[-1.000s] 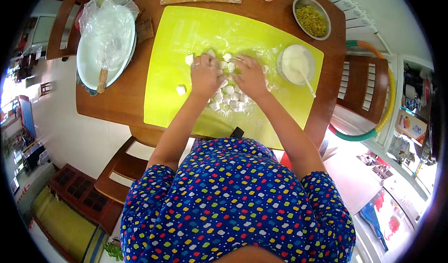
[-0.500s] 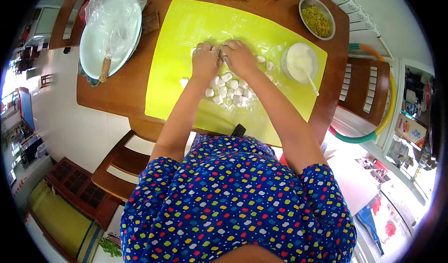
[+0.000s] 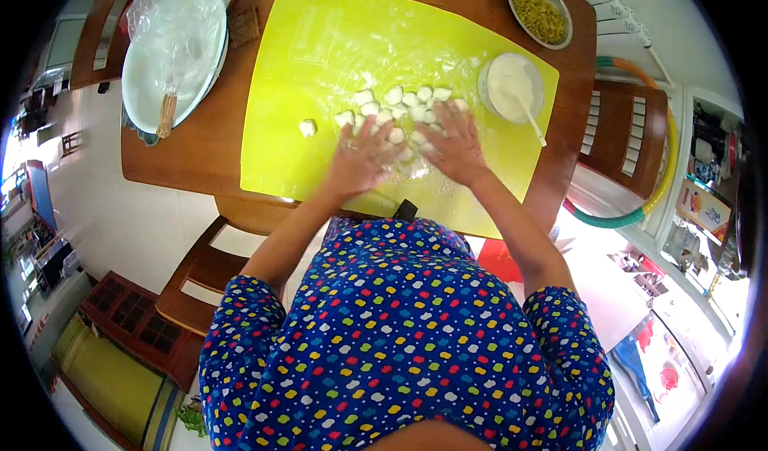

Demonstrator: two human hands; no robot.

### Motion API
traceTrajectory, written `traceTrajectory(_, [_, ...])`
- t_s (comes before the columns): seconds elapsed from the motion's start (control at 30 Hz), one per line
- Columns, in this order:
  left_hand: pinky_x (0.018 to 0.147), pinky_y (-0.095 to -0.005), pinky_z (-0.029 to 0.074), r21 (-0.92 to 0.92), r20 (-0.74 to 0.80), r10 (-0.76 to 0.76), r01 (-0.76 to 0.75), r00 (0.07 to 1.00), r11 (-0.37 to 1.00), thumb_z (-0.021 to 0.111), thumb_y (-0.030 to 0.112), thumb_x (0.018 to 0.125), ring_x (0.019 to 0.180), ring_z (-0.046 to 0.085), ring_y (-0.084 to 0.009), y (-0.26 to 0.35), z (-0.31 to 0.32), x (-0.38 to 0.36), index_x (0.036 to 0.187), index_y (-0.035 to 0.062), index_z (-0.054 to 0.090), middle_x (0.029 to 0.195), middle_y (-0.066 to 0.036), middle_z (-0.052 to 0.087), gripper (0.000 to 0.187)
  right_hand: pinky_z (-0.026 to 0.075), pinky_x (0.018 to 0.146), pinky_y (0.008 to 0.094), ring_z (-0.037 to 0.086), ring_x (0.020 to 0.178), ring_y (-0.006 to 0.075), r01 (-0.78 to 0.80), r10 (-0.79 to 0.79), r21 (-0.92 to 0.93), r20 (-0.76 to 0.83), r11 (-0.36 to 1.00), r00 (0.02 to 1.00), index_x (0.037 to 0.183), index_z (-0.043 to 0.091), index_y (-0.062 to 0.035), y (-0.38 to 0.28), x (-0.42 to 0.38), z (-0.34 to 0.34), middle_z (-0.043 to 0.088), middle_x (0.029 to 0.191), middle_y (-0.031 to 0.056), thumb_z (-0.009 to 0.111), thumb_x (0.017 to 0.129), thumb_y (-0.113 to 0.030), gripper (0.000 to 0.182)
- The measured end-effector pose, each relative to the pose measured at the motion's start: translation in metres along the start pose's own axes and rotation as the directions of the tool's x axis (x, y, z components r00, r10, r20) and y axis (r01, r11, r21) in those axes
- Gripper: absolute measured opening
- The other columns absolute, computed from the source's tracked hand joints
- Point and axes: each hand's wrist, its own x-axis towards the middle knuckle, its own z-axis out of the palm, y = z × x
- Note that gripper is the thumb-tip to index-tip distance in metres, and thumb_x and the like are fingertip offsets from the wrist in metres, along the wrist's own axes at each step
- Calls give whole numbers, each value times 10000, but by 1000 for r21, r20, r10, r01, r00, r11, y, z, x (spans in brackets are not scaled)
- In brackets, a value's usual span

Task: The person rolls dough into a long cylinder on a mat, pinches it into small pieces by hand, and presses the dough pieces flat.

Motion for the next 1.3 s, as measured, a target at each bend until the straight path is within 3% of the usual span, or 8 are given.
traceTrajectory(0.27, [1006,-709,253,88,-311,-377,421,872,903,597,473,845,1394,233,-417,-30,-10,75,1384,312,468,1522,-127,281,577,132,1142,568,201,1406,409,-281,284,38,-143,959,948,1334,541,-258,-22,42,6,262,1529,143,586,883,-385,471])
traceTrajectory(0.5, [1005,-705,246,20,27,-69,68,997,997,604,466,848,1395,190,-458,-21,-7,-18,1387,296,466,1511,-140,300,582,156,1149,529,220,1398,396,-151,156,96,-44,984,987,1335,541,-214,1,-38,15,245,1524,159,626,853,-329,503])
traceTrajectory(0.67, [1015,-708,211,12,-493,-491,570,718,822,594,474,851,1402,184,-442,-68,-10,12,1418,285,424,1525,-152,276,621,188,1141,529,260,1366,418,-292,336,179,-327,940,883,1388,455,-161,6,11,23,286,1482,216,630,853,-277,575])
traceTrajectory(0.77, [1020,-716,197,33,-295,-576,611,762,791,596,495,849,1409,164,-457,-55,-25,65,1420,293,427,1537,-148,259,628,172,1147,525,209,1404,343,-206,217,72,-184,976,959,1407,431,-190,-23,38,14,288,1494,129,615,864,-332,591])
traceTrajectory(0.93, [1038,-695,211,38,-70,-126,129,990,991,625,477,822,1401,211,-437,-24,-22,34,1396,277,460,1528,-149,275,630,336,1063,483,548,1088,315,129,-11,360,-312,924,950,924,693,-134,-6,13,14,638,993,91,611,860,-208,128])
traceTrajectory(1.03, [1045,-691,197,-12,-41,5,-6,999,1000,631,439,836,1394,228,-431,-48,-19,21,1404,283,443,1521,-128,288,618,383,1018,462,539,1105,318,60,52,226,-457,972,888,1000,690,-148,25,23,15,613,1076,117,625,849,-165,165])
traceTrajectory(1.2, [1006,-630,283,-28,-482,-509,568,713,822,573,464,876,1328,335,-405,-95,-23,87,1355,242,500,1423,-163,410,533,324,1056,483,440,1235,370,-212,284,196,-495,957,821,1253,582,-159,38,106,2,479,1337,182,574,887,-328,404])
traceTrajectory(1.3, [986,-683,259,76,-280,-351,385,893,920,539,518,874,1355,291,-415,-69,-15,111,1346,196,512,1441,-190,384,572,248,1102,516,349,1327,356,-130,144,72,-252,989,957,1326,517,-139,13,109,5,419,1411,179,592,864,-399,535])
